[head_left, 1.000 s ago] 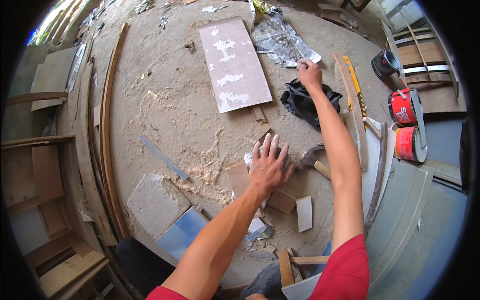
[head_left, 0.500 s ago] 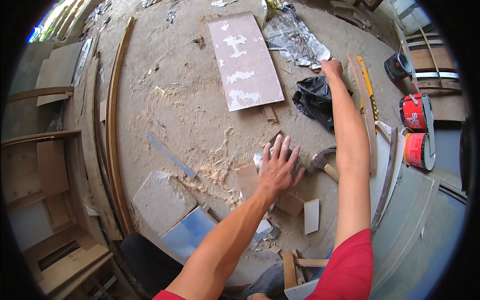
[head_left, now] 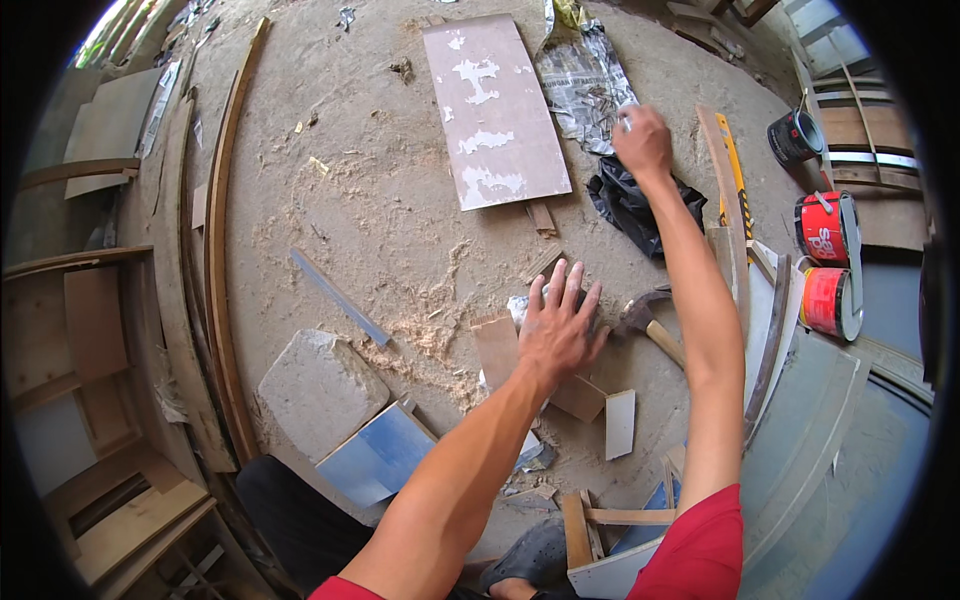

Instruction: The person sits on the floor and assembles small wooden pieces. They align a white rectangular piece with a wooden frame, then use a hammer to drive nails into the assembly. The person repeats this process with another piece, securing it with nails.

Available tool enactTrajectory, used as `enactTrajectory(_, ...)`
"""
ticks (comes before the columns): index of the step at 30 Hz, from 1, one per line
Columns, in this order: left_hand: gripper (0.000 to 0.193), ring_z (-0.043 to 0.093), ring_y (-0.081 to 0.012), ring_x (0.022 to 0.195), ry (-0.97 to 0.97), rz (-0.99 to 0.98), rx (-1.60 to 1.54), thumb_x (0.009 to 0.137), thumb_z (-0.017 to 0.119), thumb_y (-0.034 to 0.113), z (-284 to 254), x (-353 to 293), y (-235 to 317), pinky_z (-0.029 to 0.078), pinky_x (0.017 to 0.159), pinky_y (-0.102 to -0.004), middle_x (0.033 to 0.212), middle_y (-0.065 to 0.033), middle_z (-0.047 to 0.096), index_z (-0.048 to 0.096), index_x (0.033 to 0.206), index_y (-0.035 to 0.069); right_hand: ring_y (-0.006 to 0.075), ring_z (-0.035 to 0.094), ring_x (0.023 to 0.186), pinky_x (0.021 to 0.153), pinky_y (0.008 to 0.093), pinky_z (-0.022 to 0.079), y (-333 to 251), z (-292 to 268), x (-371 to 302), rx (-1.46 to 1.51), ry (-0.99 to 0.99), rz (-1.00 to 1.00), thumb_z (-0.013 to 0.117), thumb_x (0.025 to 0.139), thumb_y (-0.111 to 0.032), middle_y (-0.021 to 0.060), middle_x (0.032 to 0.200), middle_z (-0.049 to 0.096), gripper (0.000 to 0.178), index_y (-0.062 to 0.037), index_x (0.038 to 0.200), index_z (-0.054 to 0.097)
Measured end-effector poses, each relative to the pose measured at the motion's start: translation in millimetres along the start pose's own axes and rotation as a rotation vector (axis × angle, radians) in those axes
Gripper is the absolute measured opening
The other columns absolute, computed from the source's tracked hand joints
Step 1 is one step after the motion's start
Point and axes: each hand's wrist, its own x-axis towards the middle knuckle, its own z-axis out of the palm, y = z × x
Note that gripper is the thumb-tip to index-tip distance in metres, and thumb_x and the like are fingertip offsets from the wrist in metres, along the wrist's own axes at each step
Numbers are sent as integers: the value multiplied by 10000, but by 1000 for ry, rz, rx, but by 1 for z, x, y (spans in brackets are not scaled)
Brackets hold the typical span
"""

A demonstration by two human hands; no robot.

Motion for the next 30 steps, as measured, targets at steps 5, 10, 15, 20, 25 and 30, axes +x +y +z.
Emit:
enactTrajectory(5, 646, 213, -359, 1436, 0, 1, -8, 904, 504, 528, 2, 0, -1, 173, 1144, -539, 1520, -179, 304, 448, 1414, 135, 352, 616, 1030, 906, 442, 498, -28, 27, -11, 102, -371, -24, 663, 811, -258, 167, 1071, 658, 259, -53, 966, 696)
enactTrajectory(10, 651, 208, -360, 1438, 5, 5, -7, 901, 505, 530, 1, 0, -1, 170, 1145, -541, 1520, -178, 305, 450, 1412, 131, 374, 632, 1028, 859, 458, 527, -39, 39, -8, -5, -405, 93, 564, 862, -164, 201, 1063, 661, 218, -7, 936, 697)
enactTrajectory(15, 642, 212, -361, 1437, 2, 11, -8, 903, 505, 523, 0, 0, 3, 173, 1144, -537, 1515, -181, 313, 458, 1406, 127, 386, 640, 1005, 848, 464, 532, -44, 39, -8, -178, -411, -66, 512, 866, -149, 224, 1060, 661, 256, 26, 936, 685)
enactTrajectory(20, 641, 221, -362, 1434, 11, 4, -15, 906, 498, 523, 1, -1, -1, 173, 1146, -529, 1517, -182, 313, 459, 1407, 126, 361, 650, 994, 877, 444, 518, -47, 16, -11, -56, -553, -52, 504, 835, -178, 251, 1070, 654, 271, 14, 932, 669)
enactTrajectory(25, 649, 213, -358, 1438, 2, 1, -11, 910, 490, 533, 2, -1, -2, 161, 1151, -527, 1521, -178, 309, 452, 1415, 128, 333, 686, 861, 789, 402, 526, -13, 4, -13, 358, -309, 186, 686, 739, -259, 181, 845, 702, 247, -31, 832, 669)
enactTrajectory(30, 651, 212, -352, 1440, 3, 19, -7, 912, 482, 540, 5, 0, 0, 158, 1152, -527, 1527, -174, 302, 450, 1418, 131, 348, 677, 882, 807, 418, 522, 21, 10, 2, 323, -149, 324, 624, 769, -225, 180, 895, 705, 209, -32, 827, 676)
